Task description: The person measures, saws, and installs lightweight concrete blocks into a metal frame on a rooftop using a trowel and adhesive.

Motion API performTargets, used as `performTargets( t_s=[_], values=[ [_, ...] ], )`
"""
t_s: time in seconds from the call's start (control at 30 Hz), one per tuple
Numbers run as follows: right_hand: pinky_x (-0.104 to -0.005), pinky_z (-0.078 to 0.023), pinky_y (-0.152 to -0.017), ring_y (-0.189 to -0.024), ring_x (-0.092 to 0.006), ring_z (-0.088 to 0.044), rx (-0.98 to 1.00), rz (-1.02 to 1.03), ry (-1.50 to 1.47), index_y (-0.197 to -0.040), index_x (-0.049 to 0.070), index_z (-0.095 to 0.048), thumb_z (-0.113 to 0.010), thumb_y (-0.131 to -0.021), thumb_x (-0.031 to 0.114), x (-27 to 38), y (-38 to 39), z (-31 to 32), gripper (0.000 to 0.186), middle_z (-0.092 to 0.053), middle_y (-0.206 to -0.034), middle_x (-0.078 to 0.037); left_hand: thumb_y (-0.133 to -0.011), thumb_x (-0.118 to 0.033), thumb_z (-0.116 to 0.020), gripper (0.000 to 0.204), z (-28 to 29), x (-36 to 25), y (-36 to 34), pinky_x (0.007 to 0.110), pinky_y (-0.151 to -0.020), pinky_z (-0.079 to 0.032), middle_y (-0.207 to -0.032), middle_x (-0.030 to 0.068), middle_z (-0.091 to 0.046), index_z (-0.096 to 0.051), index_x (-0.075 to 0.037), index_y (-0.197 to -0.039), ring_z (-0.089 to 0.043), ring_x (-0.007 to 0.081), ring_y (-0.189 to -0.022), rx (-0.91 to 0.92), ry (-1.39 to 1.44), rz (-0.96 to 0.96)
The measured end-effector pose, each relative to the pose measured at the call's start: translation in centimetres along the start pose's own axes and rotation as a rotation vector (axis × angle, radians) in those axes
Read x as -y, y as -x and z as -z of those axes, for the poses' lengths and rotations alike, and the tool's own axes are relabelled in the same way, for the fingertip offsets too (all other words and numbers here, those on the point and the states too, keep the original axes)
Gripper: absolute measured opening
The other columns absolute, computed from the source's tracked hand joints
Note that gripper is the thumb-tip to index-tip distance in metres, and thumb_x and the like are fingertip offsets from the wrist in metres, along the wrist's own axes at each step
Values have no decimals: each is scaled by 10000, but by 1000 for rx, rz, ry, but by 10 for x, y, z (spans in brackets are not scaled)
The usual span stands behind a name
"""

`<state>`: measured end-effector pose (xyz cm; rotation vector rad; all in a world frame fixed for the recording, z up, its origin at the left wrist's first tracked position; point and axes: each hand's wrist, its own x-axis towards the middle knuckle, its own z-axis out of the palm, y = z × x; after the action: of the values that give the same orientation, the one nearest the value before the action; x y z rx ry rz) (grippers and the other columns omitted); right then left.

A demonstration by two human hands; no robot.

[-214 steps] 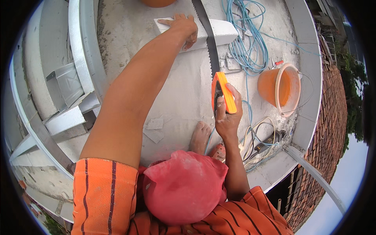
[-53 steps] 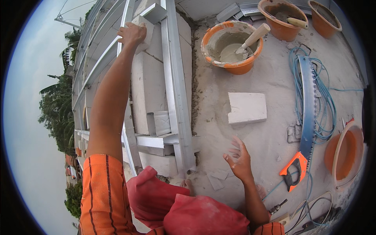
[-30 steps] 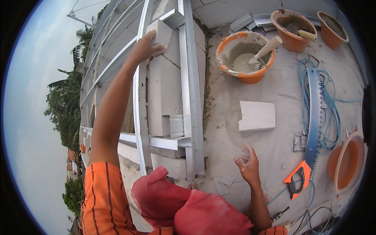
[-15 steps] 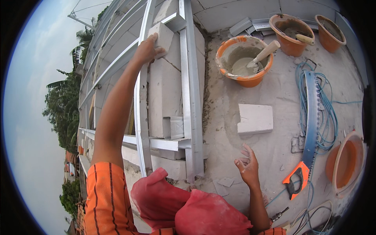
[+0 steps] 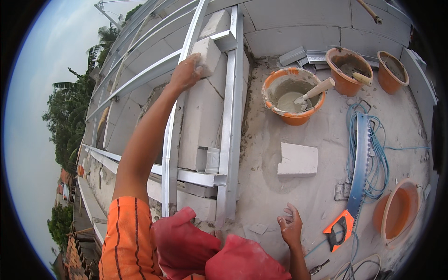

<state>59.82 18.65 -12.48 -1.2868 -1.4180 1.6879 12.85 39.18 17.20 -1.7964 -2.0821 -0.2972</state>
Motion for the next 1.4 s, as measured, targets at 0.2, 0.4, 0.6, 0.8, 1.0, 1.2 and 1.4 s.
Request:
performTargets(
  t_s=[0.2,0.4,0.6,0.8,1.0,1.2,1.4],
  values=[
    [-276,-511,-680,-760,-153,-622,-94,-38,212,-1185,4,-597,-628,-812,-13,-51,63,19,375,-648,-971,-129,-784,59,-490,562,10,4,9,400,-1026,-425,-1263,242,-580,-513,-10,-1341,-587,377,-1134,109,-36,-66],
    [-394,-509,-762,-829,-328,-638,-89,80,442,-1088,32,-653,-634,-758,23,-65,81,23,330,-651,-944,-173,-722,92,-463,595,35,19,-39,380,-1038,-413,-1266,245,-589,-615,-75,-1272,-555,361,-1198,354,12,97],
    [-405,-500,-732,-803,-330,-634,-137,126,411,-1020,40,-664,-643,-740,38,-74,81,21,281,-643,-889,-159,-713,79,-446,577,41,20,-59,363,-1059,-384,-1249,243,-602,-624,-38,-1249,-565,336,-1191,217,5,-53],
    [-401,-506,-716,-784,-323,-636,-129,139,430,-1000,46,-668,-643,-733,39,-74,78,19,268,-644,-873,-152,-724,30,-462,571,37,-9,-61,380,-973,-449,-1193,261,-619,-637,-99,-1253,-604,354,-1106,517,-165,19],
    [-394,-514,-704,-778,-320,-641,-151,132,407,-999,48,-670,-636,-733,33,-81,78,18,269,-649,-875,-154,-754,6,-458,546,22,9,-31,376,-952,-458,-1174,251,-637,-630,-91,-1263,-634,335,-1036,256,31,69],
    [-386,-519,-695,-765,-315,-646,-144,118,379,-1004,50,-670,-632,-729,30,-86,76,18,278,-653,-862,-148,-752,30,-463,543,26,34,-56,353,-975,-445,-1176,240,-643,-623,-63,-1262,-622,322,-1093,280,117,50],
    [-382,-521,-676,-743,-303,-650,-146,156,422,-1002,54,-675,-628,-734,33,-81,75,17,273,-655,-856,-145,-768,-3,-453,517,13,15,-45,352,-935,-467,-1111,267,-651,-640,-88,-1242,-647,327,-990,296,-26,39]
  ],
)
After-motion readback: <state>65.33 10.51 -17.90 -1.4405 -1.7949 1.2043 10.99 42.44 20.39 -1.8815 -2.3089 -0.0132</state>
